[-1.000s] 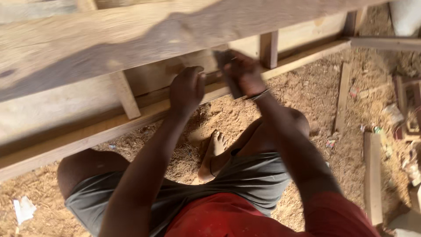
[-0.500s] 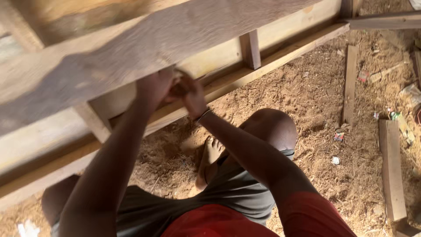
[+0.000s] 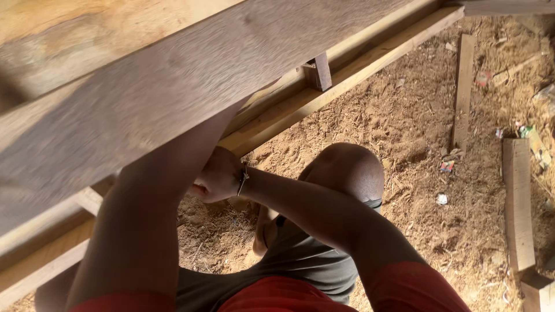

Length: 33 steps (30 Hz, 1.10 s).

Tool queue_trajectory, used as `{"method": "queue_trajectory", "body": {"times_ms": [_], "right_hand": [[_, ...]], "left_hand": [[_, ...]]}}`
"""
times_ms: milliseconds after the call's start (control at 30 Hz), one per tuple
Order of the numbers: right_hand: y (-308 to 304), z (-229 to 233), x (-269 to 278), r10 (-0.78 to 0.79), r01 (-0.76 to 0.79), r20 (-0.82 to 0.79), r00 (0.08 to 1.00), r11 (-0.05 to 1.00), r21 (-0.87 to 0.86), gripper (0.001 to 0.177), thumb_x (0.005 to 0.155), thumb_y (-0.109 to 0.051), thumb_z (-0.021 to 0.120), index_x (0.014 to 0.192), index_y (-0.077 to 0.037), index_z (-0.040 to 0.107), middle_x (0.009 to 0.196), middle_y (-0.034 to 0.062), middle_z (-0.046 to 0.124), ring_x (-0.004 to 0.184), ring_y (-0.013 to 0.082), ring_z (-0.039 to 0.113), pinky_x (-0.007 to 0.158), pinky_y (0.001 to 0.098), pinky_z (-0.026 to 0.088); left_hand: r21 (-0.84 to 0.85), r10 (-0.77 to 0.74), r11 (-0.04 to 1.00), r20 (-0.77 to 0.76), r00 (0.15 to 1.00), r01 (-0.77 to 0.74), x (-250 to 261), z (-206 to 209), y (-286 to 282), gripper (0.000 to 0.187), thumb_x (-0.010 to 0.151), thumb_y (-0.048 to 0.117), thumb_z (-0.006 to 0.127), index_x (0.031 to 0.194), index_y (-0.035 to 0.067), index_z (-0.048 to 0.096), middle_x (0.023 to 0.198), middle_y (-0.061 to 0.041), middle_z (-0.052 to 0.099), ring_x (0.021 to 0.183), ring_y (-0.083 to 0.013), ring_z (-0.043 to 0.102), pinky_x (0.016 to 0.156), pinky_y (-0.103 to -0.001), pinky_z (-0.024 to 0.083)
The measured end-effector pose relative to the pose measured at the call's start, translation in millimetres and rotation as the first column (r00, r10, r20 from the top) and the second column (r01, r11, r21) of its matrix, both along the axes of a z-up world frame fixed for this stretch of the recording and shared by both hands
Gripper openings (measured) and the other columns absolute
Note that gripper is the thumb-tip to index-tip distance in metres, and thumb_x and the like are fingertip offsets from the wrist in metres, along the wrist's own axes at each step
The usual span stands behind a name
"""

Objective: The person sands the underside of a wooden table frame using a piece of sandpaper. They rub the sandpaper against the wood surfaces and joints while crouching on a dirt floor.

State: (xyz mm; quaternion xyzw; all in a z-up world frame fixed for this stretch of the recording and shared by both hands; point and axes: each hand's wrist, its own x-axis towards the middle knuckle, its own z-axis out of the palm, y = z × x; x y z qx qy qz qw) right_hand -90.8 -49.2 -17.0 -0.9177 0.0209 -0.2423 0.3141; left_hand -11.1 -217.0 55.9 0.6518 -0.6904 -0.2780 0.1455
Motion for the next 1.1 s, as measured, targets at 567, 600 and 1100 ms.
{"method": "queue_trajectory", "body": {"times_ms": [567,600,1100], "right_hand": [[12,-49,-3,-0.02,0.018,-0.097,0.995,1.0,-0.02,0.014,0.085,-0.027,0.069,0.085,-0.013,0.066,0.067,0.0045,0.062,0.062,0.018,0.064,0.061,0.0386,0.056],[13,-49,-4,-0.022,0.02,-0.097,0.995,1.0,-0.022,0.014,0.085,-0.027,0.069,0.085,-0.013,0.066,0.069,0.0048,0.063,0.063,0.0184,0.064,0.061,0.0382,0.056],[17,-50,-2,0.081,-0.081,-0.155,0.985,0.997,0.009,0.024,0.094,-0.036,0.065,0.101,-0.014,0.071,0.074,0.0023,0.068,0.068,0.0163,0.066,0.071,0.0418,0.058]], "left_hand": [[-0.05,-0.185,0.983,-0.252,0.95,0.178,-71,-62,-31,0.038,0.097,0.043,0.054,0.113,0.011,0.068,0.099,-0.006,0.065,0.086,-0.0218,0.061,0.087,-0.043,0.054],[-0.161,-0.255,0.964,-0.323,0.911,0.213,-71,-67,-31,0.043,0.095,0.042,0.056,0.123,0.011,0.068,0.112,-0.008,0.064,0.096,-0.0248,0.061,0.092,-0.047,0.051],[-0.08,-0.294,0.955,-0.392,0.872,0.286,-91,-146,-47,0.038,0.108,0.034,0.042,0.128,0.008,0.062,0.123,-0.016,0.058,0.118,-0.0297,0.058,0.109,-0.048,0.042]]}}
